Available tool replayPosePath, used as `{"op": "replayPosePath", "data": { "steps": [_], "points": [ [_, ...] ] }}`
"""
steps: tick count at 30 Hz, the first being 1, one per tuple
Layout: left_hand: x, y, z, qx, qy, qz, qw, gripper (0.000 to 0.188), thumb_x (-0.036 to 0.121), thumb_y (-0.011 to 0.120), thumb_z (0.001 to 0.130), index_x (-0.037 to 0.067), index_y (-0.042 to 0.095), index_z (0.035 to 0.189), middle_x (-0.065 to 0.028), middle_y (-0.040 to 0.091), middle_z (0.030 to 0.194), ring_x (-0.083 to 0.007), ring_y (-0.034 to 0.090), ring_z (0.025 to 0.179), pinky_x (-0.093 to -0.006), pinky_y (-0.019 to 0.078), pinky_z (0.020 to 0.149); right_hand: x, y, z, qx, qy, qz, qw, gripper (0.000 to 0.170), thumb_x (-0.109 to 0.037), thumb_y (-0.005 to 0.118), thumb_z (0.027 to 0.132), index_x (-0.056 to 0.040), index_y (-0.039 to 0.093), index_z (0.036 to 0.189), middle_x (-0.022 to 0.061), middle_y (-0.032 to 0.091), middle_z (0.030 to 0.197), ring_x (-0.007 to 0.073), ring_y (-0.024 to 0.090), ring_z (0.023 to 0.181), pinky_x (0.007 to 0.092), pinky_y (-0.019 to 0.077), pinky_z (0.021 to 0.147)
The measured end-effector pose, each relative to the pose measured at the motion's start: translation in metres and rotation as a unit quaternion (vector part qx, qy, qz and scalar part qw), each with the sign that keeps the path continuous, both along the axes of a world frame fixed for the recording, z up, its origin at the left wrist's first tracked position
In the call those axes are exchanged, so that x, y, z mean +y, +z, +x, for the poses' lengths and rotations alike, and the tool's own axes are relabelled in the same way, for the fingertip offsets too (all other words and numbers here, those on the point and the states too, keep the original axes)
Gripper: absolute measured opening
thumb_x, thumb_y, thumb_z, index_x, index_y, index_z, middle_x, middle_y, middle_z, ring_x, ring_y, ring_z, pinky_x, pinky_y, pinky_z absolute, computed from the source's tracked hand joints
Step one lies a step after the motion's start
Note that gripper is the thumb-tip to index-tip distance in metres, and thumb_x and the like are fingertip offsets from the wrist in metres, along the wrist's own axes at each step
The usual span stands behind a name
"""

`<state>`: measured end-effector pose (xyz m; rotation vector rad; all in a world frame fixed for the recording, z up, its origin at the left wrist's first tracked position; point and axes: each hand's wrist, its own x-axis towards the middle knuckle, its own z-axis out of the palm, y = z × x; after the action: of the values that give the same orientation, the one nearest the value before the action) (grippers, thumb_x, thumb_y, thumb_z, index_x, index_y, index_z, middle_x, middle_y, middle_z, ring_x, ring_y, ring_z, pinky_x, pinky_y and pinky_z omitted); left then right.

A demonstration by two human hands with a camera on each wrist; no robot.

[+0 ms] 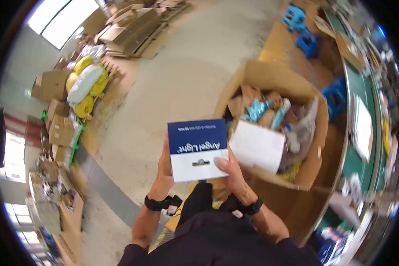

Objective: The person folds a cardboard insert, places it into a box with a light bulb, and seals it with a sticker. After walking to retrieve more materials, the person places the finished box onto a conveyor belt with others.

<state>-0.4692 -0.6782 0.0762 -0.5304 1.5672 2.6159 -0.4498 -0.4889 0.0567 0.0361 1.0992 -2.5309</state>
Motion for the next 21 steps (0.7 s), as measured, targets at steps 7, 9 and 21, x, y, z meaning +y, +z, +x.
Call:
{"op": "replayPosePath", "data": {
  "steps": [7,9,21],
  "points": [
    [-0.147,-0.031,-0.106,-0.011,-0.041,0.041,0.998,0.067,0.050,0.032,0.109,0.002,0.031,0.155,-0.0099,0.050,0.148,-0.0207,0.053,0.130,-0.0365,0.0415,0.111,-0.106,-0.042,-0.150,-0.107,0.006,-0.147,0.983,0.069,-0.048,0.059,0.091,-0.0068,0.045,0.145,0.0098,0.056,0.141,0.0271,0.053,0.129,0.0462,0.0408,0.110],
    [-0.175,-0.036,-0.139,-0.045,-0.025,0.071,0.996,0.064,0.045,0.036,0.109,0.000,0.030,0.155,-0.0126,0.049,0.149,-0.0229,0.051,0.133,-0.0398,0.0400,0.112,-0.144,-0.046,-0.192,-0.115,-0.019,-0.150,0.982,0.068,-0.048,0.059,0.091,-0.0086,0.045,0.146,0.0092,0.056,0.141,0.0284,0.054,0.129,0.0478,0.0419,0.109],
    [-0.170,-0.048,-0.426,-0.041,-0.289,0.127,0.948,0.052,0.034,0.047,0.108,0.001,0.042,0.147,-0.0133,0.054,0.143,-0.0247,0.057,0.125,-0.0447,0.0441,0.106,-0.144,-0.052,-0.379,-0.124,-0.263,-0.120,0.949,0.063,-0.040,0.062,0.092,-0.0070,0.047,0.143,0.0100,0.058,0.138,0.0254,0.056,0.127,0.0448,0.0426,0.108]
  ]
}}
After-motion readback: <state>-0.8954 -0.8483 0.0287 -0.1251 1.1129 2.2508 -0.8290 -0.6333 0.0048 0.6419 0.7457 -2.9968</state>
